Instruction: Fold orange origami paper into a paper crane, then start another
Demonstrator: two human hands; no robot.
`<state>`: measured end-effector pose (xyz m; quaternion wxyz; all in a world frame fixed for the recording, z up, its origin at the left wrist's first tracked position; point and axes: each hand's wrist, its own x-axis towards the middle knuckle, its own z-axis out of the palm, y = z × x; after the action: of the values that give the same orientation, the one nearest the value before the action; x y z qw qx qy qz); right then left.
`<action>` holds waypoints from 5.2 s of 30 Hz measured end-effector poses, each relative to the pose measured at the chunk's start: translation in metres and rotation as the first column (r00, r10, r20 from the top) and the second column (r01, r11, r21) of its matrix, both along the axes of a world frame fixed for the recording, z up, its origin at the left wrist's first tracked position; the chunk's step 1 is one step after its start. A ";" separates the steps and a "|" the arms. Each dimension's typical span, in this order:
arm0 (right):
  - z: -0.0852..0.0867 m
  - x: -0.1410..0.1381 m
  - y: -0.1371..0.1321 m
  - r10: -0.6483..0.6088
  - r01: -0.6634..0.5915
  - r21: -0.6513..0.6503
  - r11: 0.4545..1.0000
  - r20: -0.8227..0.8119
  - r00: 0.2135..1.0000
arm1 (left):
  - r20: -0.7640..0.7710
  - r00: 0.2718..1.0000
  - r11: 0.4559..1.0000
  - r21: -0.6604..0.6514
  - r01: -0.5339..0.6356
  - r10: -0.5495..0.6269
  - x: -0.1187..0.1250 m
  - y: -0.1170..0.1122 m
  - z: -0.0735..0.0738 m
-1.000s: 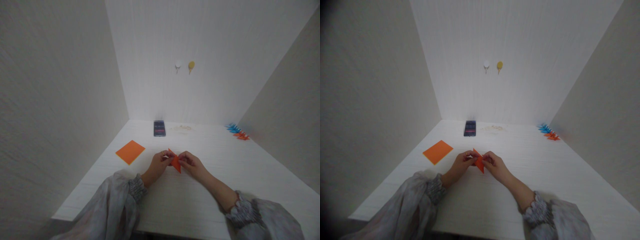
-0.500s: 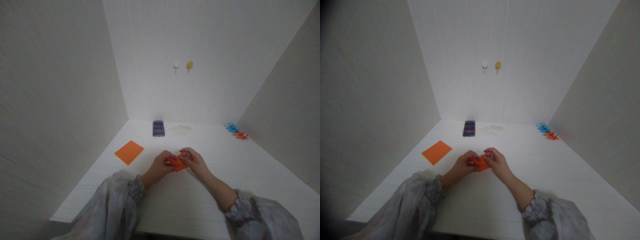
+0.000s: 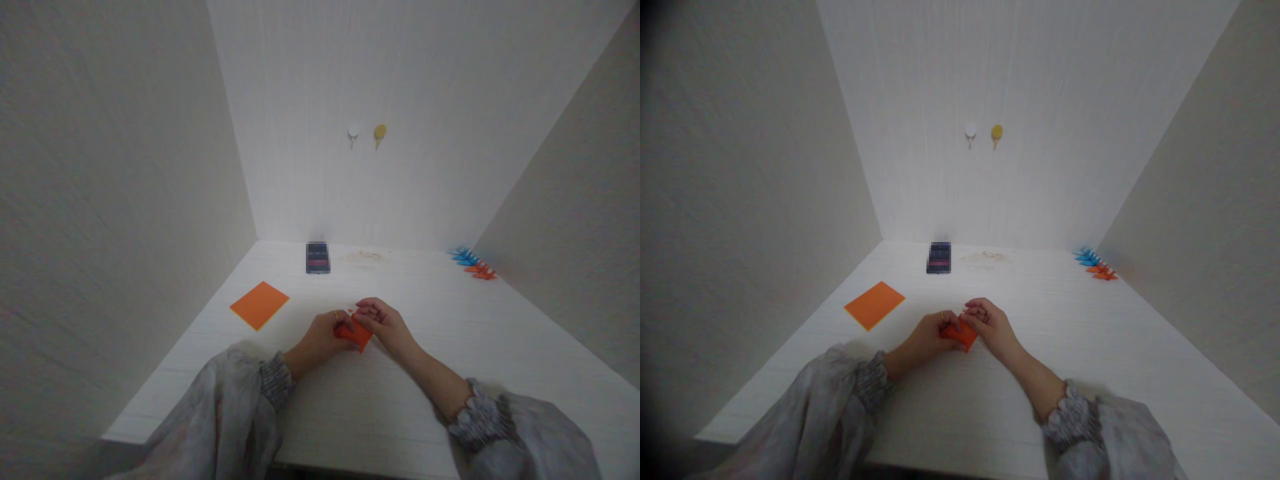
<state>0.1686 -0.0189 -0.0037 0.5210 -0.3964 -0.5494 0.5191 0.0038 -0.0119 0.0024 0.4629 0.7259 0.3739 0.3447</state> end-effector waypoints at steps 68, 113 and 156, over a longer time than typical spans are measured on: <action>0.007 0.009 -0.010 -0.106 -0.025 0.279 0.960 0.443 0.890 | 0.266 0.964 0.989 -0.144 0.033 0.006 0.000 0.000 0.002; 0.008 0.016 -0.004 -0.099 -0.244 0.514 0.822 0.552 0.828 | 0.251 0.966 0.992 0.095 -0.086 0.060 -0.003 0.000 0.003; 0.008 0.012 -0.010 -0.188 -0.319 0.633 0.705 0.600 0.777 | 0.617 0.786 0.956 -0.249 0.156 0.032 -0.004 0.002 0.001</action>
<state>0.1809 -0.0287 0.0045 0.3986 -0.2939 -0.8596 0.1260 -0.0001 -0.0099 0.0036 0.6706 0.5111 0.2247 0.4884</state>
